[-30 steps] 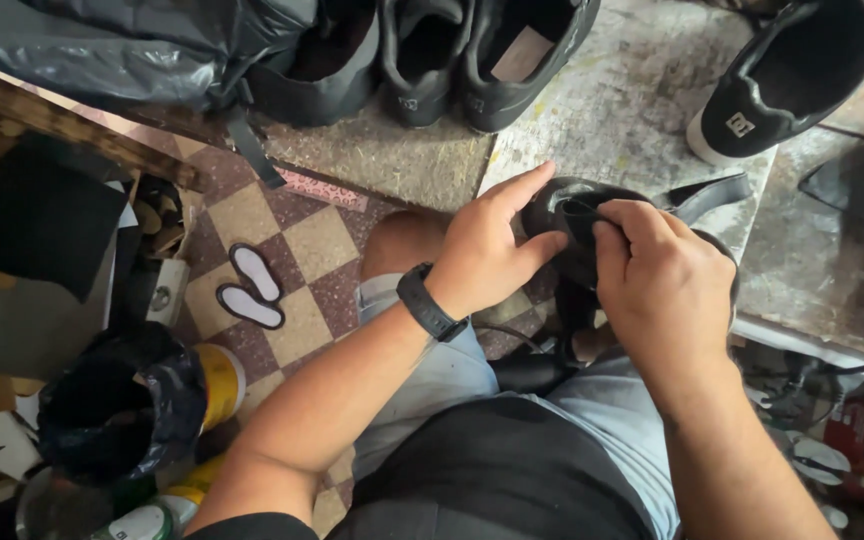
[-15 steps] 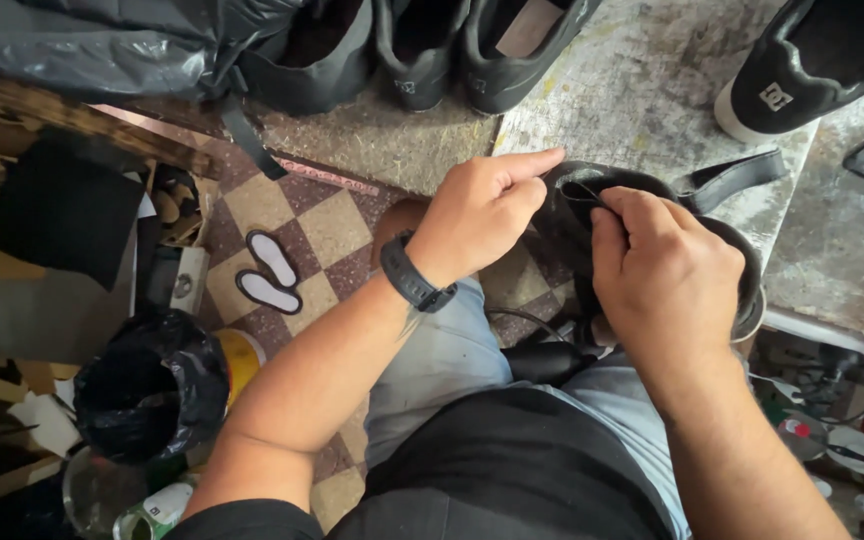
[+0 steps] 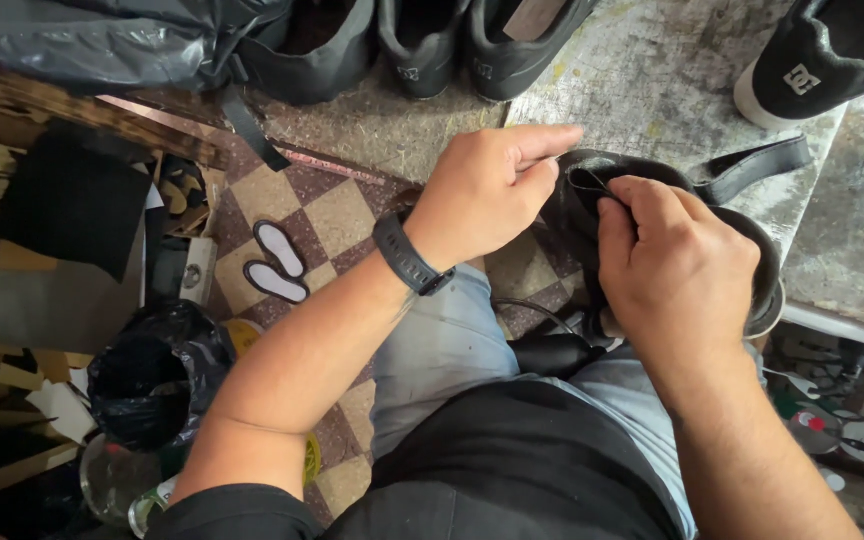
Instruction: The person uses a heat gun to soften the material of a shoe, then shapes it by hand and trims the edges with a utility knife.
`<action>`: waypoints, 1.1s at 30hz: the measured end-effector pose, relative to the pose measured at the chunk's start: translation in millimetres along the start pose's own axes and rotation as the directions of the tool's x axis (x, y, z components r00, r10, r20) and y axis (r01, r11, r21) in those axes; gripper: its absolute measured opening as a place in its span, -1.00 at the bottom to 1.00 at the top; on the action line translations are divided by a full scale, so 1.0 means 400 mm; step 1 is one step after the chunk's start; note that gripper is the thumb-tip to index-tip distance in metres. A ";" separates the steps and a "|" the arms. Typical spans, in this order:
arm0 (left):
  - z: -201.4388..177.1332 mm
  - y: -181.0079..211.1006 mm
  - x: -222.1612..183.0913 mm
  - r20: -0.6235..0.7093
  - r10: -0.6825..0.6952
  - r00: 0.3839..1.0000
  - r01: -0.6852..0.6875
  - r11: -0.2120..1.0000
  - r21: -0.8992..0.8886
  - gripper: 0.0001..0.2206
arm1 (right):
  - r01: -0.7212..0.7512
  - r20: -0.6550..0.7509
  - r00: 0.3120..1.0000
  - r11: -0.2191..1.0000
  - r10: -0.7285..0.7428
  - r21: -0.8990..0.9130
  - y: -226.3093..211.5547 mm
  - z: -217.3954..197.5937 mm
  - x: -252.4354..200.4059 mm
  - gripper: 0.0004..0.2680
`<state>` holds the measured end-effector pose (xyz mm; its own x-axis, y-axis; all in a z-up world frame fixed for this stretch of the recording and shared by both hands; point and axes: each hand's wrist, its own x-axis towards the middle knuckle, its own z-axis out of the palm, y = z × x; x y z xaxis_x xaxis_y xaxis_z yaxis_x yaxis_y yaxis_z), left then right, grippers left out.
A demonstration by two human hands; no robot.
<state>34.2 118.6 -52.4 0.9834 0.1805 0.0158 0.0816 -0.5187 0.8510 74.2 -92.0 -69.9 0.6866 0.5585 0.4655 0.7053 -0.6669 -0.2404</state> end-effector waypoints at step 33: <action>-0.054 0.004 0.118 0.217 0.531 0.819 -0.567 0.805 0.175 -0.76 | -0.028 0.078 0.997 0.998 0.024 0.052 0.001 -0.016 -0.007 -0.73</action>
<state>77.1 144.3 -38.8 0.8842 -0.3083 0.3508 -0.4639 -0.6664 0.5836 71.2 -96.9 -66.0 0.7153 0.5790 0.3913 0.6937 -0.6558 -0.2978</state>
